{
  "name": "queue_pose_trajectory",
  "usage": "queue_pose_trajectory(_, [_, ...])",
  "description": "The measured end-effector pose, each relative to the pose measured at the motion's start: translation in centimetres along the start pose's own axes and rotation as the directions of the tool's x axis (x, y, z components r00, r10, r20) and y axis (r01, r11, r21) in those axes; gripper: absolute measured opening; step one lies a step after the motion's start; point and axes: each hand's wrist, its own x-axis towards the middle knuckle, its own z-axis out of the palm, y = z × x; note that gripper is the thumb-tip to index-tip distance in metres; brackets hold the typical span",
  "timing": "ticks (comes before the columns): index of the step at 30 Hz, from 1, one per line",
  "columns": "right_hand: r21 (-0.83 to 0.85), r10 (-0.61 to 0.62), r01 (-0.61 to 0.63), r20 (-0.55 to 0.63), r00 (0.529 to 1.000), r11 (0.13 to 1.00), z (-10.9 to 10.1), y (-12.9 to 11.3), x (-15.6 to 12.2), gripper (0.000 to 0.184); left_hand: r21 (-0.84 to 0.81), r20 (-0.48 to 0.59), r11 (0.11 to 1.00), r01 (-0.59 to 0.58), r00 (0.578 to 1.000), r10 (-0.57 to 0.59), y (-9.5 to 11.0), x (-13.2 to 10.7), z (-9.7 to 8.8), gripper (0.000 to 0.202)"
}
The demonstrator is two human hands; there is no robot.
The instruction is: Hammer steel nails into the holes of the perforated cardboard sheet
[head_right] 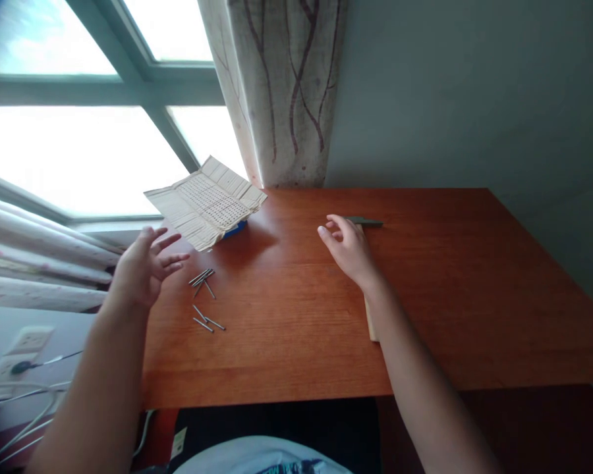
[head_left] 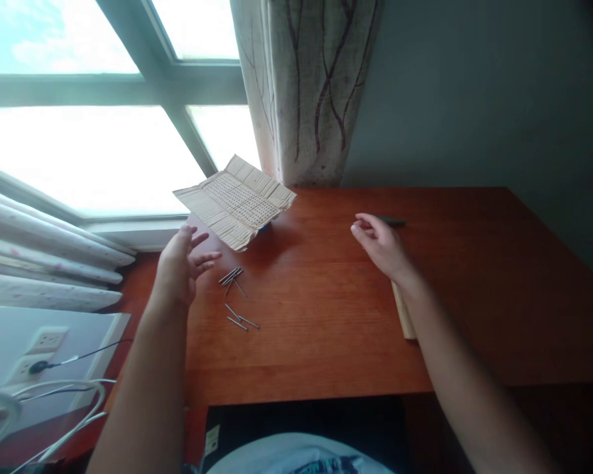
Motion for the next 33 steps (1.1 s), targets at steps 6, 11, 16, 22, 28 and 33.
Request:
queue_pose_trajectory(6, [0.269,0.081,-0.136,0.208,0.975,0.953,4.5,-2.6,1.4,0.046,-0.068,0.09,0.998,-0.012,0.996,0.018,-0.6,3.7,2.3,0.051])
queue_pose_trajectory(11, [0.396,0.165,-0.26,0.259,0.952,0.881,5.9,-3.1,1.9,0.042,-0.083,0.188,0.991,-0.103,0.975,0.117,-1.0,4.1,2.8,0.048])
queue_pose_trajectory(16, [0.48,0.219,-0.354,0.314,0.924,0.803,6.7,-3.4,3.3,0.036,-0.095,0.185,0.99,-0.106,0.975,0.122,-0.5,3.8,3.0,0.048])
queue_pose_trajectory(22, [0.624,0.319,-0.491,0.374,0.871,0.608,7.1,-3.6,4.2,0.043,-0.099,0.268,0.994,-0.055,0.96,0.08,-0.8,3.3,3.6,0.048])
queue_pose_trajectory(28, [0.62,0.242,-0.453,0.397,0.885,0.64,3.9,-2.5,2.5,0.052,-0.068,0.434,0.998,-0.015,0.9,0.043,-1.4,-0.6,6.3,0.051])
queue_pose_trajectory(33, [0.606,0.25,-0.443,0.378,0.891,0.661,-0.9,-1.3,-0.1,0.049,-0.019,0.524,1.0,-0.004,0.851,0.013,-1.9,-5.5,8.2,0.053])
